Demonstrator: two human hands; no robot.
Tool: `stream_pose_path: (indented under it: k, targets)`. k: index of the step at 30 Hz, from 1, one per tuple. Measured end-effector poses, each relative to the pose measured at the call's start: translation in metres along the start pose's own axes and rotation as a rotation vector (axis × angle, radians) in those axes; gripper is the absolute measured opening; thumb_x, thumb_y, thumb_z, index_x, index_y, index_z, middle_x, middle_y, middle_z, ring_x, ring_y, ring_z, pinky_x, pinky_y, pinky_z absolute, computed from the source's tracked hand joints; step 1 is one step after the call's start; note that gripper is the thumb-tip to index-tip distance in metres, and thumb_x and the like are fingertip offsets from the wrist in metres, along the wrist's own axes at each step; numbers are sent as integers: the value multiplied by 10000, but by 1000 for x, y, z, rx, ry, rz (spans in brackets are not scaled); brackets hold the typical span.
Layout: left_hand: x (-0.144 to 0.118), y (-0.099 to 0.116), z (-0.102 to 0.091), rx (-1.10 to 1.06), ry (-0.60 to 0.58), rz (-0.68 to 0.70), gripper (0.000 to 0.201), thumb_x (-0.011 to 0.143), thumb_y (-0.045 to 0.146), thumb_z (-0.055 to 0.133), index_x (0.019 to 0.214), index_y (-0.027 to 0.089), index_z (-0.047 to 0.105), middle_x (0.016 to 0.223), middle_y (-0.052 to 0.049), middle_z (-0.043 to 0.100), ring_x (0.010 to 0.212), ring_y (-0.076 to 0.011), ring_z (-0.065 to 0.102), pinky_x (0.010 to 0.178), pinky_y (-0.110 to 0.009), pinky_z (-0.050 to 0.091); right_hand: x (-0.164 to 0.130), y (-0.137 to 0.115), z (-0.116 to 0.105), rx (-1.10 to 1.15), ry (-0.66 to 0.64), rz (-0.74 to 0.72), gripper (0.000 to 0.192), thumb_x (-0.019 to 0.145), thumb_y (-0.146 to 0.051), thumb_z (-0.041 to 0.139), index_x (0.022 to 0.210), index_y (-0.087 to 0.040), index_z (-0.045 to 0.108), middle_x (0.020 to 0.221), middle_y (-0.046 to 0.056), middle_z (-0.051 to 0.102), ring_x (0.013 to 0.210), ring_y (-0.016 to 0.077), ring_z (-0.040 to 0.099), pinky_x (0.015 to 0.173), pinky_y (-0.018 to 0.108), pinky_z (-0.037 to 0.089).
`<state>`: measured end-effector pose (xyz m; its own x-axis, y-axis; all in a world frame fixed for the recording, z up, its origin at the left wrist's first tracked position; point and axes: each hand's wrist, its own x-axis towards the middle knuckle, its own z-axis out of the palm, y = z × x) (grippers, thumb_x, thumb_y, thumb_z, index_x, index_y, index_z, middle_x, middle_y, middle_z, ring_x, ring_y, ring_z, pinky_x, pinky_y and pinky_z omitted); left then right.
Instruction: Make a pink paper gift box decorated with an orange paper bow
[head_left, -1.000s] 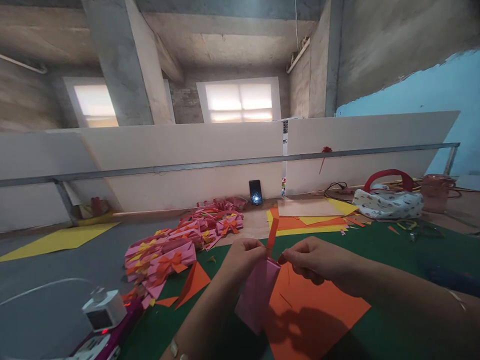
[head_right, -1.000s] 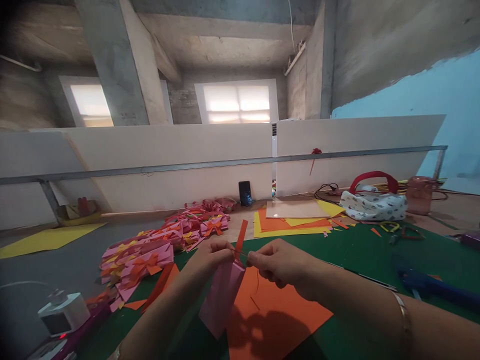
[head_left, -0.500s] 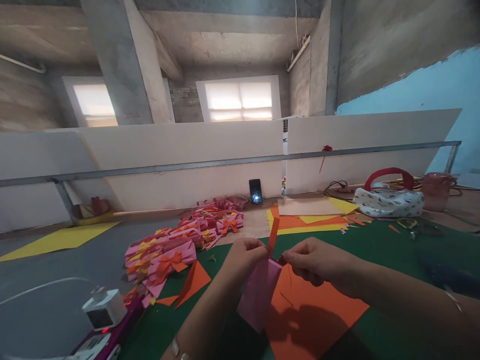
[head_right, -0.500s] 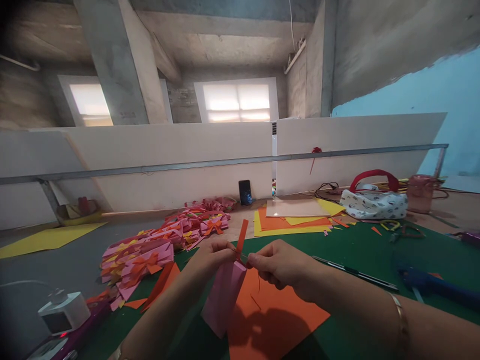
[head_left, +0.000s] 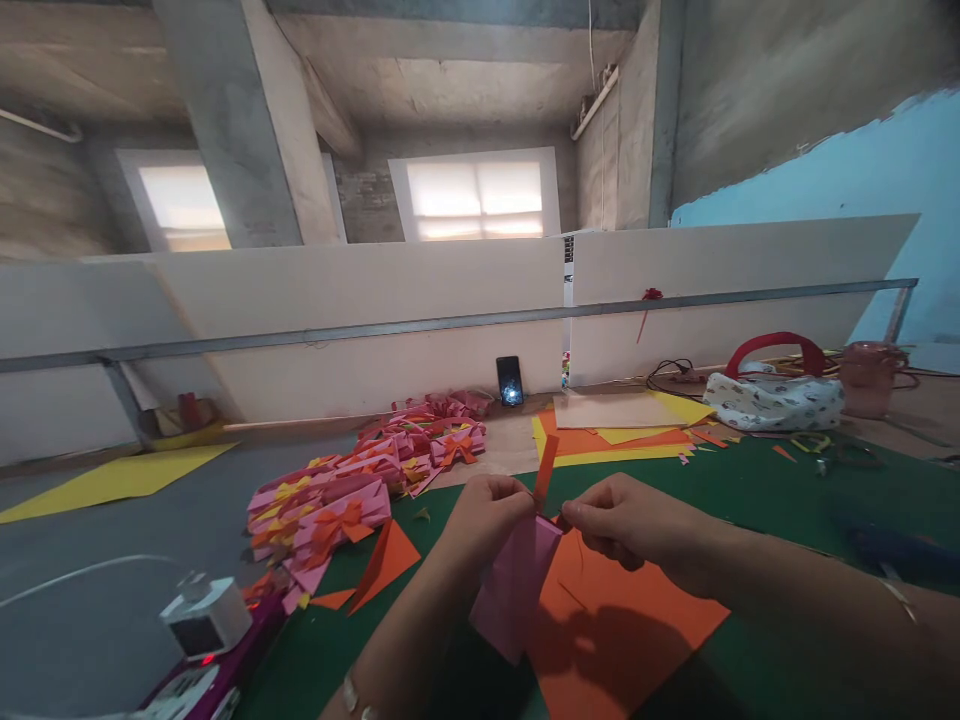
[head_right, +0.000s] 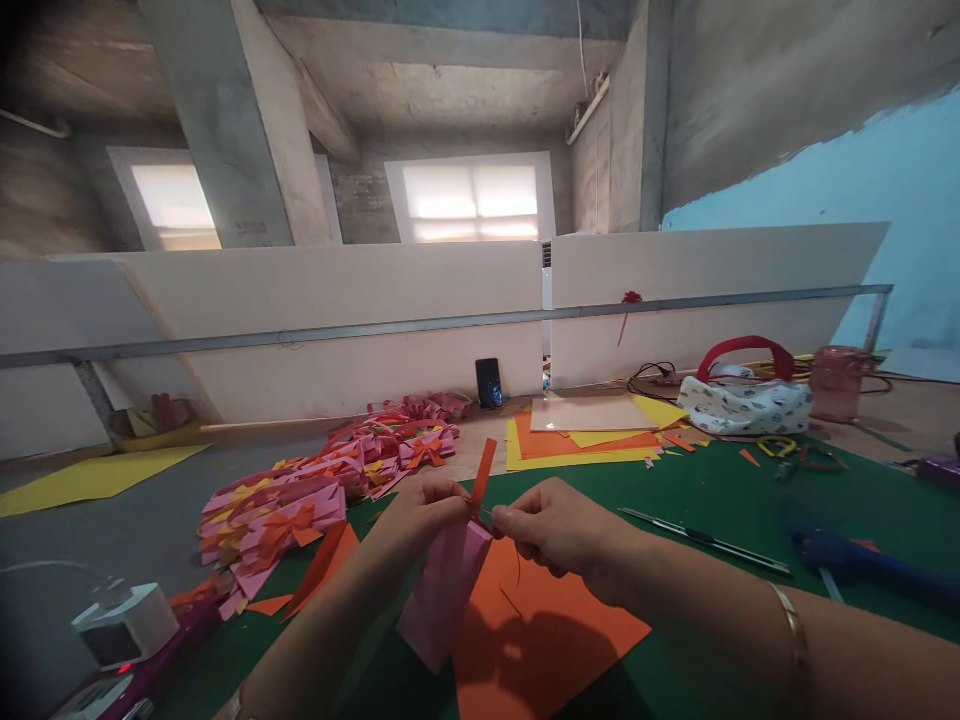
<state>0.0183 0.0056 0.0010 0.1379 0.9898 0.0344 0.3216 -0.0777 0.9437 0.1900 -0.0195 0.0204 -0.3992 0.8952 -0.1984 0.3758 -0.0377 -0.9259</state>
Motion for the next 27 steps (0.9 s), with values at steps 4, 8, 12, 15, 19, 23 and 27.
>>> stream_pose_path:
  k: [4, 8, 12, 15, 19, 23, 27]
  targets:
    - [0, 0, 0, 3, -8, 10, 136, 536, 269, 543, 497, 143, 579, 444, 47, 418, 493, -101, 355, 473, -232, 220, 1, 1, 0, -3, 6, 3, 385, 816, -455, 498, 560, -167, 503, 488, -64, 324, 435, 65, 192, 423, 242, 142]
    - [-1, -1, -1, 7, -12, 21, 130, 544, 260, 552, 487, 145, 563, 449, 51, 408, 497, -95, 342, 477, -228, 221, 2, 4, 0, 8, 7, 7, 369, 813, -460, 502, 602, -161, 550, 500, -62, 334, 440, 65, 203, 423, 234, 152]
    - [-1, -3, -1, 4, -28, 20, 129, 559, 262, 540, 521, 145, 581, 451, 48, 423, 487, -97, 349, 474, -229, 218, 3, 7, -1, 35, 3, -1, 350, 799, -466, 521, 653, -153, 582, 503, -64, 328, 438, 61, 201, 416, 232, 136]
    - [0, -4, -1, -2, -32, 29, 133, 554, 264, 534, 522, 146, 585, 460, 41, 443, 494, -103, 369, 479, -231, 224, 5, 9, -2, 48, -3, -8, 341, 792, -462, 531, 657, -153, 583, 503, -66, 322, 437, 59, 191, 413, 231, 128]
    - [0, -3, 0, -1, -32, 18, 133, 552, 267, 527, 526, 147, 578, 446, 52, 422, 477, -95, 355, 469, -229, 211, 5, 9, -2, 37, 13, -16, 298, 791, -405, 543, 634, -154, 580, 494, -67, 311, 438, 59, 193, 411, 228, 126]
    - [-2, -2, 0, 3, -37, -7, 118, 541, 259, 518, 519, 151, 560, 428, 60, 400, 455, -87, 330, 449, -226, 202, 6, 11, 0, 30, 19, -19, 298, 812, -402, 508, 684, -149, 601, 481, -71, 298, 434, 62, 197, 401, 220, 130]
    - [-4, 2, -1, 9, -32, -6, 120, 550, 261, 510, 524, 152, 553, 437, 57, 407, 459, -88, 338, 453, -222, 211, 11, 21, -13, -206, 84, -154, 379, 845, -477, 417, 719, -159, 580, 522, -56, 348, 437, 66, 250, 392, 198, 191]
